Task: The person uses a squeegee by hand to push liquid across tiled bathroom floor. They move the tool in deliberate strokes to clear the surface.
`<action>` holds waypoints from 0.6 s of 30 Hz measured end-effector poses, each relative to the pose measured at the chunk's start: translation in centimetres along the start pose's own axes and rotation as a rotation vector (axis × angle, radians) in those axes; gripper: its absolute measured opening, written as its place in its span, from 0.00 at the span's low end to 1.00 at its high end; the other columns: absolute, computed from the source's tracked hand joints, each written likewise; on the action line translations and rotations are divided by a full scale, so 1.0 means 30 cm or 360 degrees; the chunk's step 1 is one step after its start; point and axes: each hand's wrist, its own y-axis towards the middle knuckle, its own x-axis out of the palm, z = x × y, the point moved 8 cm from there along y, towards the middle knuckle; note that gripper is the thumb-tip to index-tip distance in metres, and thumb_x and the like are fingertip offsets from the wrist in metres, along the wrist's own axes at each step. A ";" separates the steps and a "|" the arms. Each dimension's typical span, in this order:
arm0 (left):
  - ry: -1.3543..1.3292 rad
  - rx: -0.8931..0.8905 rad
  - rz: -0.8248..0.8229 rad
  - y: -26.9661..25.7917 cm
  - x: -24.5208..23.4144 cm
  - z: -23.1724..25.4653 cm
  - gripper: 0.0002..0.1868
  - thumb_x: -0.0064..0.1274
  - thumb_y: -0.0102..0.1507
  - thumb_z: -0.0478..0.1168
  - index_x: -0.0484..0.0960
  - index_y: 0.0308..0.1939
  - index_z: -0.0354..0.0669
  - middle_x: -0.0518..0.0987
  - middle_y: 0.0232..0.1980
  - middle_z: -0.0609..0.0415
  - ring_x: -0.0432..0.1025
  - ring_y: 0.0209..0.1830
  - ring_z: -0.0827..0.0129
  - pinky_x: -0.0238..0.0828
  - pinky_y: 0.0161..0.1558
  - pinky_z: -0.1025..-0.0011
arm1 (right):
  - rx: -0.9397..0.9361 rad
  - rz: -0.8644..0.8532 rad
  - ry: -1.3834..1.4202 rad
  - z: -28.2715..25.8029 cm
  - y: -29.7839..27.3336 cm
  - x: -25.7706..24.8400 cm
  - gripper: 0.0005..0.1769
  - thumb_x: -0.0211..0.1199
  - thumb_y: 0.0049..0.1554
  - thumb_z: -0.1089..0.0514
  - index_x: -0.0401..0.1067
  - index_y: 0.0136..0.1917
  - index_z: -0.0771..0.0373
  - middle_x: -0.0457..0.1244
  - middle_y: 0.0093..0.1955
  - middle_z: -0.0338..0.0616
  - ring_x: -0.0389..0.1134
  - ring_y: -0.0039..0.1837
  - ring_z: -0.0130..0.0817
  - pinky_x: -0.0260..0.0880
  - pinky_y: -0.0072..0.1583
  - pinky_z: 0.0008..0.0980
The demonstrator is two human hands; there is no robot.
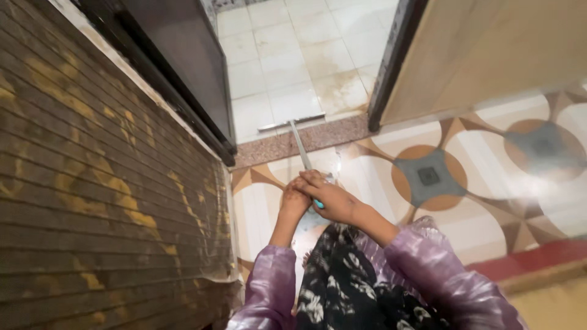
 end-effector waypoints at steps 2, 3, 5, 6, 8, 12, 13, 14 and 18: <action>-0.0003 -0.0134 -0.0084 -0.033 0.037 -0.004 0.18 0.46 0.63 0.40 0.78 0.56 0.43 0.81 0.53 0.43 0.74 0.55 0.52 0.70 0.58 0.58 | -0.0012 0.0020 -0.0054 0.010 -0.033 0.042 0.41 0.63 0.48 0.69 0.59 0.74 0.61 0.47 0.80 0.67 0.46 0.81 0.64 0.50 0.77 0.49; -0.0079 -0.0251 -0.0185 -0.026 0.073 -0.019 0.17 0.45 0.65 0.41 0.78 0.56 0.43 0.81 0.53 0.43 0.74 0.56 0.52 0.71 0.58 0.58 | -0.0014 0.0050 -0.0075 0.028 -0.043 0.058 0.41 0.63 0.47 0.69 0.59 0.74 0.61 0.47 0.80 0.66 0.46 0.81 0.63 0.50 0.77 0.49; -0.0200 -0.0347 -0.0204 0.005 0.105 -0.049 0.15 0.43 0.67 0.42 0.79 0.55 0.45 0.81 0.54 0.42 0.74 0.55 0.50 0.71 0.57 0.57 | 0.0094 0.0037 -0.0067 0.101 -0.042 0.106 0.39 0.62 0.49 0.68 0.60 0.74 0.59 0.46 0.81 0.64 0.49 0.80 0.61 0.52 0.77 0.46; -0.0251 -0.0329 -0.0139 0.011 0.103 -0.052 0.16 0.43 0.67 0.42 0.79 0.55 0.45 0.81 0.54 0.42 0.74 0.55 0.49 0.71 0.56 0.56 | 0.0216 -0.0016 -0.0027 0.156 -0.044 0.140 0.38 0.61 0.51 0.67 0.60 0.74 0.56 0.46 0.82 0.62 0.52 0.78 0.59 0.55 0.76 0.43; -0.0290 -0.0287 -0.0104 0.035 0.111 -0.054 0.16 0.42 0.66 0.42 0.79 0.54 0.46 0.82 0.54 0.44 0.75 0.55 0.49 0.72 0.56 0.56 | 0.0219 -0.0014 -0.0022 0.241 -0.029 0.191 0.38 0.60 0.51 0.67 0.60 0.74 0.55 0.46 0.83 0.62 0.53 0.78 0.59 0.57 0.76 0.42; -0.0227 -0.0288 -0.0239 0.106 0.136 -0.049 0.16 0.43 0.68 0.46 0.79 0.53 0.46 0.82 0.54 0.44 0.76 0.57 0.50 0.74 0.57 0.57 | 0.0004 0.0153 -0.0140 0.337 -0.024 0.231 0.41 0.61 0.50 0.69 0.59 0.76 0.55 0.48 0.81 0.64 0.50 0.80 0.61 0.55 0.76 0.44; -0.0207 -0.0311 -0.0274 0.099 0.126 -0.061 0.16 0.44 0.69 0.48 0.79 0.54 0.45 0.81 0.55 0.43 0.75 0.57 0.50 0.74 0.57 0.57 | 0.0018 0.0180 -0.0166 0.331 -0.020 0.244 0.41 0.60 0.51 0.69 0.59 0.77 0.55 0.48 0.81 0.64 0.51 0.80 0.62 0.55 0.75 0.45; -0.0242 -0.0277 -0.0291 0.098 0.106 -0.065 0.16 0.44 0.68 0.47 0.79 0.53 0.45 0.81 0.55 0.43 0.75 0.57 0.50 0.73 0.57 0.57 | 0.0072 0.0131 -0.0159 0.322 -0.007 0.251 0.41 0.61 0.51 0.69 0.58 0.76 0.55 0.47 0.80 0.64 0.51 0.79 0.62 0.55 0.75 0.44; -0.0130 -0.0254 -0.0499 0.040 0.024 -0.061 0.15 0.42 0.67 0.45 0.80 0.52 0.47 0.83 0.53 0.44 0.76 0.57 0.53 0.74 0.58 0.58 | 0.0175 -0.0019 -0.0081 0.164 -0.019 0.228 0.45 0.58 0.46 0.71 0.56 0.76 0.57 0.46 0.80 0.69 0.54 0.76 0.63 0.59 0.72 0.42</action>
